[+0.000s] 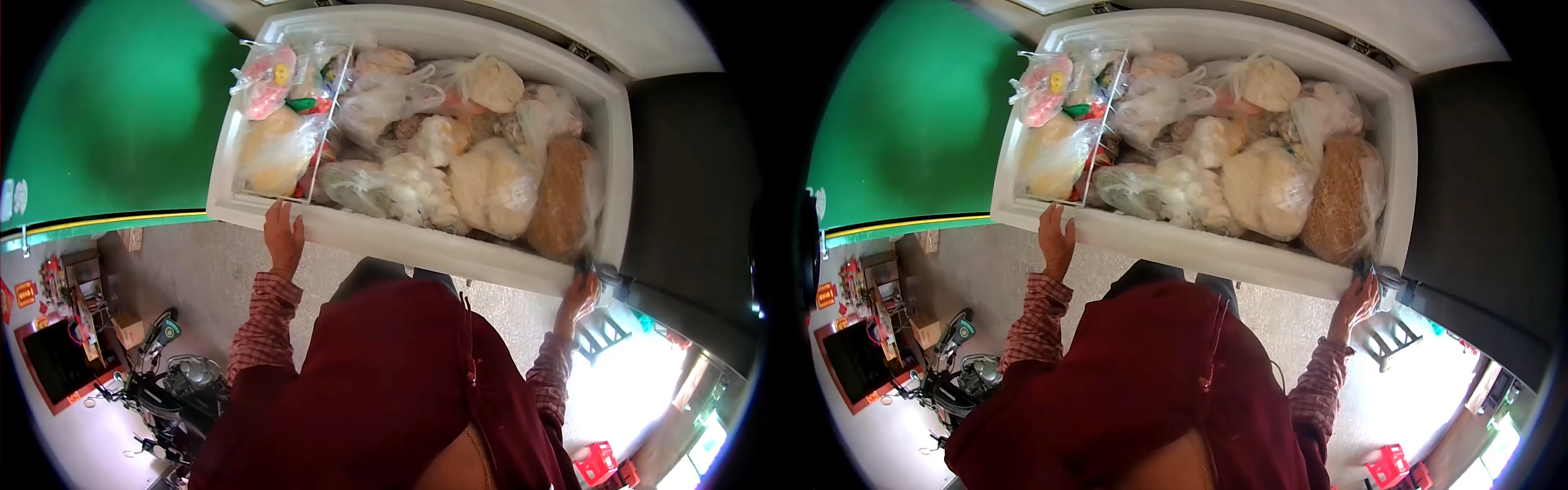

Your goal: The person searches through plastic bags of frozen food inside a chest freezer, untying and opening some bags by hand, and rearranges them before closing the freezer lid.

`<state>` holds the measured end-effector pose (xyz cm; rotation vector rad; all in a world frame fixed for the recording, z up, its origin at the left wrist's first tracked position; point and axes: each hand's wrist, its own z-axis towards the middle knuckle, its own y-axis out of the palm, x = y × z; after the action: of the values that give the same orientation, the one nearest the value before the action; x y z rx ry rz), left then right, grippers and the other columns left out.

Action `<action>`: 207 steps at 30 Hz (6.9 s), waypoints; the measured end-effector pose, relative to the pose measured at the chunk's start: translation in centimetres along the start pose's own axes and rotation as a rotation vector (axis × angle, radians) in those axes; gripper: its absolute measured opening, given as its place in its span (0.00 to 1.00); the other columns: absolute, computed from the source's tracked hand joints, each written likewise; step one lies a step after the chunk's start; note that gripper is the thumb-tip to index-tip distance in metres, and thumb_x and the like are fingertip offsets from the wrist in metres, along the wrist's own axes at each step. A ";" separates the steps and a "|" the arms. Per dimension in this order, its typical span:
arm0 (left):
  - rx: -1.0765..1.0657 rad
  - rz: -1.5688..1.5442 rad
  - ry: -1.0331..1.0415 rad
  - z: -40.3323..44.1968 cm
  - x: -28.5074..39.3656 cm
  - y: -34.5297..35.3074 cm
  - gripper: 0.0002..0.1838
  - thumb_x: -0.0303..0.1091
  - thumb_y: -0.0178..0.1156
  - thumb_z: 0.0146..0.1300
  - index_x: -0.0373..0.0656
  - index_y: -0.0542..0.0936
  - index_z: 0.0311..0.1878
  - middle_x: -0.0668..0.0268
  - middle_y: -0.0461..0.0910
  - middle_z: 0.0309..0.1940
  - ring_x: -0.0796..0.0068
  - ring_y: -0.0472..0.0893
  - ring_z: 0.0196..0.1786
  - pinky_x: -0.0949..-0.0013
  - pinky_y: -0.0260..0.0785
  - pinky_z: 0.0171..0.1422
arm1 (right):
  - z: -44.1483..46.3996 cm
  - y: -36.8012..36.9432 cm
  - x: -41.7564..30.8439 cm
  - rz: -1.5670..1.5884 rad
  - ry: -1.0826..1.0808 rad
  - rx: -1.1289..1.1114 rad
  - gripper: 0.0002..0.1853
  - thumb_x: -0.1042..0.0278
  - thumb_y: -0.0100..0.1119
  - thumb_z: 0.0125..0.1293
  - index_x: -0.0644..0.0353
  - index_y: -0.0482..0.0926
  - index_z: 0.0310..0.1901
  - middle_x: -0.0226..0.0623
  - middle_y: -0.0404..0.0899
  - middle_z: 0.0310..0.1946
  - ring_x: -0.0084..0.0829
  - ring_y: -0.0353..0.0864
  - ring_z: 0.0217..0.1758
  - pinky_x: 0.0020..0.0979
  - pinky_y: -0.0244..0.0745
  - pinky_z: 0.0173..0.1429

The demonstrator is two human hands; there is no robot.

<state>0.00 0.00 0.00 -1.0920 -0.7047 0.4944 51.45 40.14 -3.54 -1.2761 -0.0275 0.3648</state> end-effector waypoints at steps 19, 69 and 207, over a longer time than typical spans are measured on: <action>0.176 -0.283 -0.126 26.5 -14.1 1.4 0.37 0.51 0.65 0.52 0.31 0.70 0.57 0.44 0.75 0.50 0.46 0.75 0.53 0.57 0.66 0.58 | -2.9 -9.4 -9.4 0.170 0.333 0.078 0.21 0.54 0.55 0.67 0.61 0.79 0.52 0.44 0.83 0.40 0.34 0.83 0.37 0.33 0.75 0.40; -0.395 -0.977 -0.339 42.3 -18.2 1.1 0.14 0.38 0.66 0.57 0.38 0.82 0.42 0.70 0.80 0.31 0.81 0.77 0.32 0.76 0.67 0.35 | -32.3 -7.5 -21.6 0.564 1.088 -0.465 0.22 0.53 0.53 0.65 0.71 0.81 0.35 0.45 0.83 0.24 0.30 0.82 0.24 0.27 0.80 0.30; -0.219 -0.156 0.793 23.0 10.5 10.0 0.28 0.46 0.67 0.51 0.40 0.74 0.52 0.55 0.74 0.45 0.53 0.74 0.50 0.53 0.68 0.51 | -38.8 -3.4 -17.7 0.828 1.470 -0.437 0.19 0.59 0.54 0.64 0.71 0.80 0.43 0.46 0.84 0.28 0.33 0.84 0.30 0.29 0.82 0.35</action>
<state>-9.80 25.40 0.15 -1.3007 -0.1363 -0.1680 44.23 -1.67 -8.71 -1.6816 1.7779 0.0273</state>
